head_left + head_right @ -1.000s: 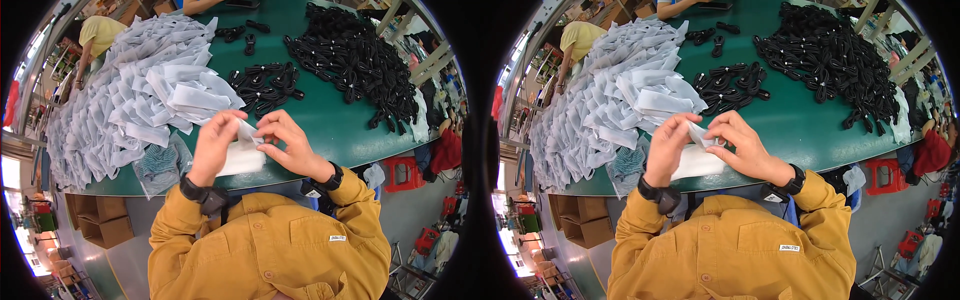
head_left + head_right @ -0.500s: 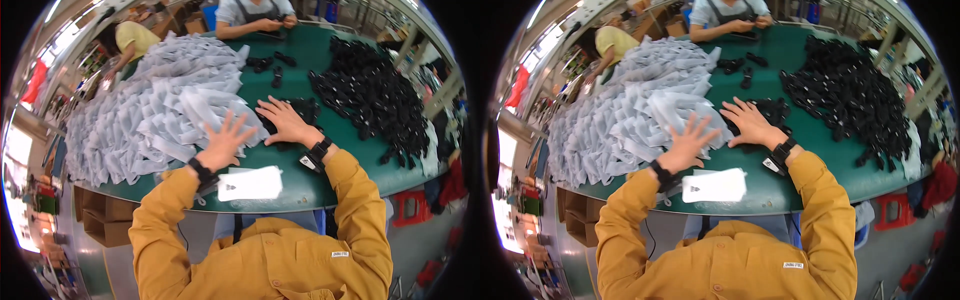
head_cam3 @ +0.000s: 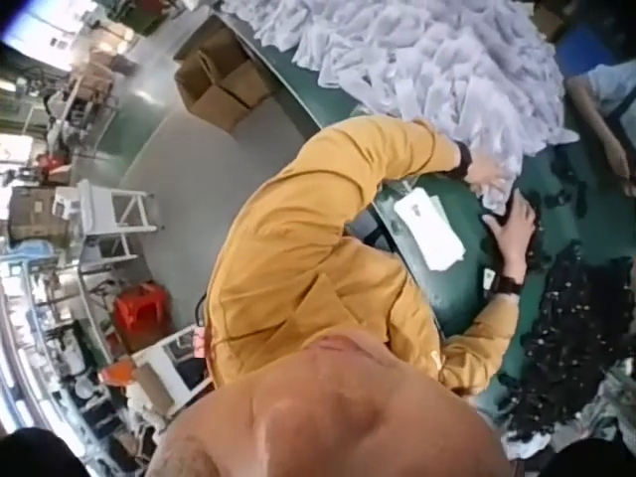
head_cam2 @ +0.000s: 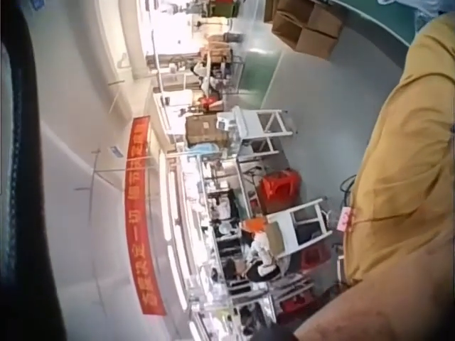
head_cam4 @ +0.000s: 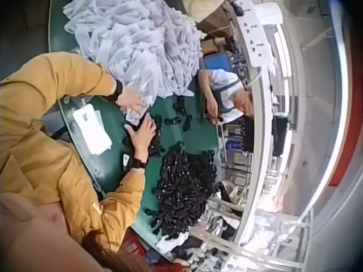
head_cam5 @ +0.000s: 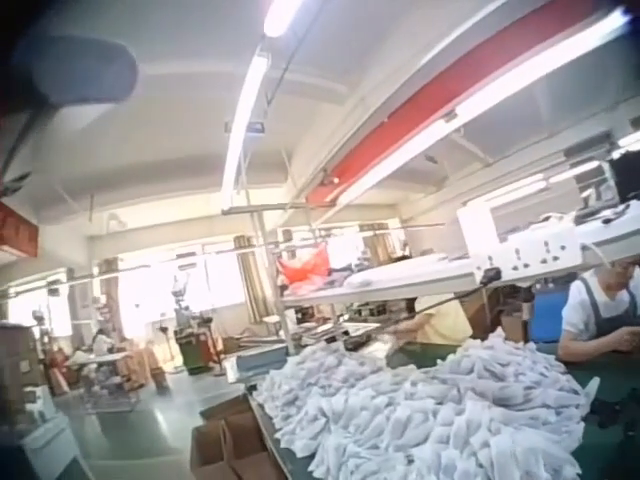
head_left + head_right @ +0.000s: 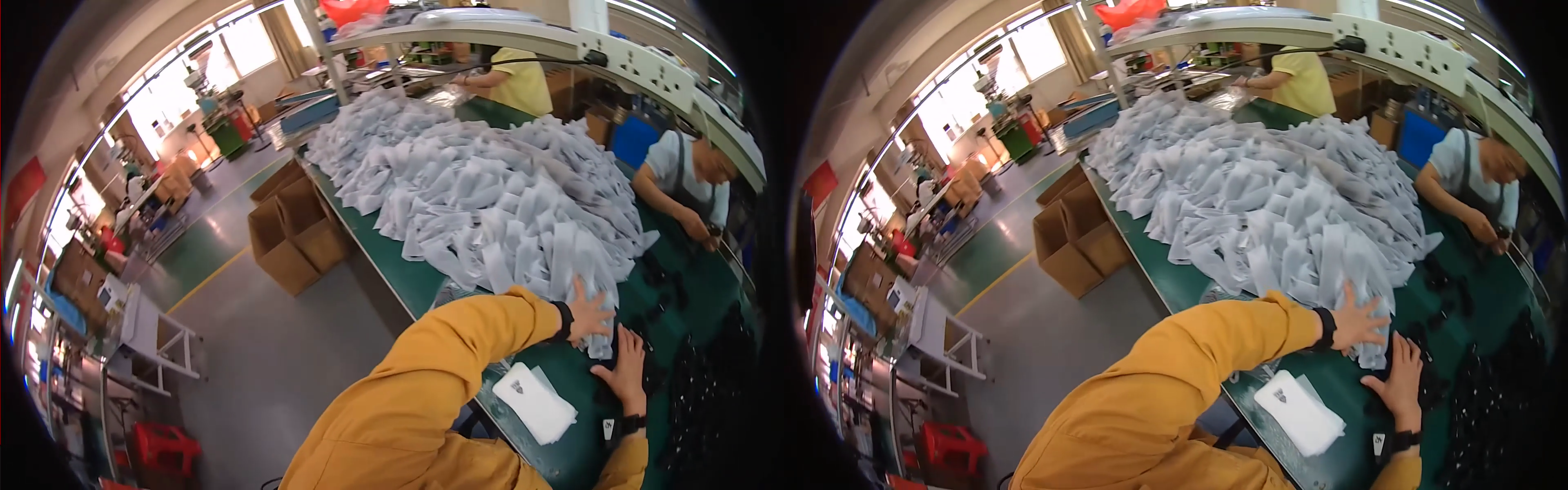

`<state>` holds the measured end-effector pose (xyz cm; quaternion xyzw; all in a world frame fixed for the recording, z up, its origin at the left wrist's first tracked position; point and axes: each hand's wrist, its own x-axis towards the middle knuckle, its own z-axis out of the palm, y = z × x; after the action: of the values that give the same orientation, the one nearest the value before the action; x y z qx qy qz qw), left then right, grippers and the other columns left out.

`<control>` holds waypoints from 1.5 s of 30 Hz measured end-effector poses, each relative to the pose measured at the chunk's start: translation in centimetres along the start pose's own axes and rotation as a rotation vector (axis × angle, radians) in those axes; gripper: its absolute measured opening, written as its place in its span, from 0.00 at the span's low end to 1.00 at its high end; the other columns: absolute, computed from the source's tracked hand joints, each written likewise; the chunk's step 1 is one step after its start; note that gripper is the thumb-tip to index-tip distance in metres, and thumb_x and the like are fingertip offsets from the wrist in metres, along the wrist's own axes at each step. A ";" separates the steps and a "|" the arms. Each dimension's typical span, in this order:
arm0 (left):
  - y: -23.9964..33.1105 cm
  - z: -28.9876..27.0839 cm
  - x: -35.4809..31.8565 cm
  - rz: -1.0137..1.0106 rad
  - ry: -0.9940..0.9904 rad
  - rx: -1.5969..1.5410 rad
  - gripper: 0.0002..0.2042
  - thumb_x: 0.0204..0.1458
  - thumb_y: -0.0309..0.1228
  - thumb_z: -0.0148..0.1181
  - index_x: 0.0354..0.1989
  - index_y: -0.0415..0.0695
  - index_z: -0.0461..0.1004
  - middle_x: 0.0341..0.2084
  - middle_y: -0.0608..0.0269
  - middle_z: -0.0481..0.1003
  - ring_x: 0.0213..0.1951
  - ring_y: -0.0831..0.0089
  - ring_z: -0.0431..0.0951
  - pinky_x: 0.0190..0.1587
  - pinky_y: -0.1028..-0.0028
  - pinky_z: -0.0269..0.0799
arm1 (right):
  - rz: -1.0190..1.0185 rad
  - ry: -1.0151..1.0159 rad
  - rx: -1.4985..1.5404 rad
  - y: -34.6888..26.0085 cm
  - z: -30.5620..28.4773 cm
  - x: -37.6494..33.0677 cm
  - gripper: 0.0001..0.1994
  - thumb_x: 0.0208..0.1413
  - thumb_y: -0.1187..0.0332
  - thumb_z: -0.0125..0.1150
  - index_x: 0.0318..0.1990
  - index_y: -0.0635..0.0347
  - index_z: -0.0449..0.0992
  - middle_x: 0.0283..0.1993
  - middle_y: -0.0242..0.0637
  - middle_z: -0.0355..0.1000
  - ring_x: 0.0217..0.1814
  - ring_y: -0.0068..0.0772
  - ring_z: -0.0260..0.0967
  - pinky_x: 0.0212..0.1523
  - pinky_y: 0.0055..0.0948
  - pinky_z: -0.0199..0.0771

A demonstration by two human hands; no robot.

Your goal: The person picks up a cable from a pile, slides it into a plastic sleeve, and sets the packaged item aside on the table, repeating the process for several cables.

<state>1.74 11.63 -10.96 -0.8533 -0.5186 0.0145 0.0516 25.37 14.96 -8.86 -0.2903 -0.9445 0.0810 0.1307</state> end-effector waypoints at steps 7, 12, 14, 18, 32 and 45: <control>0.1 -1.1 1.9 -0.005 -0.049 0.003 0.36 0.36 0.49 0.72 0.61 0.70 0.68 0.58 0.64 0.68 0.63 0.46 0.60 0.46 0.10 0.42 | 0.027 -0.006 0.005 0.6 0.1 1.0 0.54 0.36 0.51 0.75 0.70 0.64 0.53 0.67 0.51 0.57 0.70 0.56 0.50 0.67 0.51 0.53; 0.7 -0.6 2.2 -0.052 -0.034 0.028 0.30 0.39 0.47 0.70 0.56 0.69 0.72 0.53 0.64 0.70 0.62 0.47 0.61 0.47 0.09 0.41 | 0.059 0.010 -0.089 0.5 -0.2 -0.3 0.48 0.42 0.49 0.72 0.68 0.64 0.56 0.69 0.52 0.54 0.71 0.59 0.48 0.67 0.52 0.52; 0.3 0.5 2.3 -0.088 0.020 0.033 0.24 0.41 0.45 0.67 0.52 0.68 0.75 0.52 0.63 0.71 0.62 0.47 0.62 0.47 0.09 0.40 | 0.088 0.006 -0.107 0.5 -0.2 -0.9 0.47 0.43 0.50 0.71 0.68 0.63 0.57 0.70 0.52 0.54 0.71 0.59 0.48 0.67 0.53 0.52; -1.5 0.2 3.2 -0.194 -0.050 0.008 0.19 0.45 0.39 0.60 0.50 0.67 0.78 0.56 0.59 0.71 0.63 0.51 0.64 0.47 0.12 0.44 | 0.120 0.030 -0.155 1.5 -0.4 -2.7 0.42 0.46 0.48 0.68 0.66 0.61 0.61 0.72 0.50 0.52 0.72 0.62 0.48 0.69 0.54 0.51; -3.4 -4.3 -1.1 -0.315 -0.039 0.147 0.33 0.48 0.42 0.68 0.64 0.63 0.64 0.61 0.61 0.64 0.65 0.55 0.59 0.50 0.15 0.47 | 0.059 0.151 -0.102 -3.3 -3.3 -9.8 0.22 0.37 0.68 0.75 0.41 0.64 0.74 0.45 0.44 0.63 0.47 0.46 0.62 0.46 0.38 0.67; 16.8 -3.5 -12.9 -0.014 0.348 -0.762 0.09 0.47 0.26 0.64 0.35 0.38 0.73 0.35 0.54 0.69 0.40 0.54 0.71 0.42 0.61 0.68 | -0.035 0.260 -0.028 -6.8 -2.9 -12.6 0.18 0.36 0.75 0.71 0.35 0.61 0.68 0.41 0.40 0.64 0.45 0.45 0.63 0.45 0.38 0.66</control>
<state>10.94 -7.76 -9.62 -0.7976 -0.4761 -0.3231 -0.1809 32.66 2.43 -7.09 -0.2838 -0.9255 0.0271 0.2491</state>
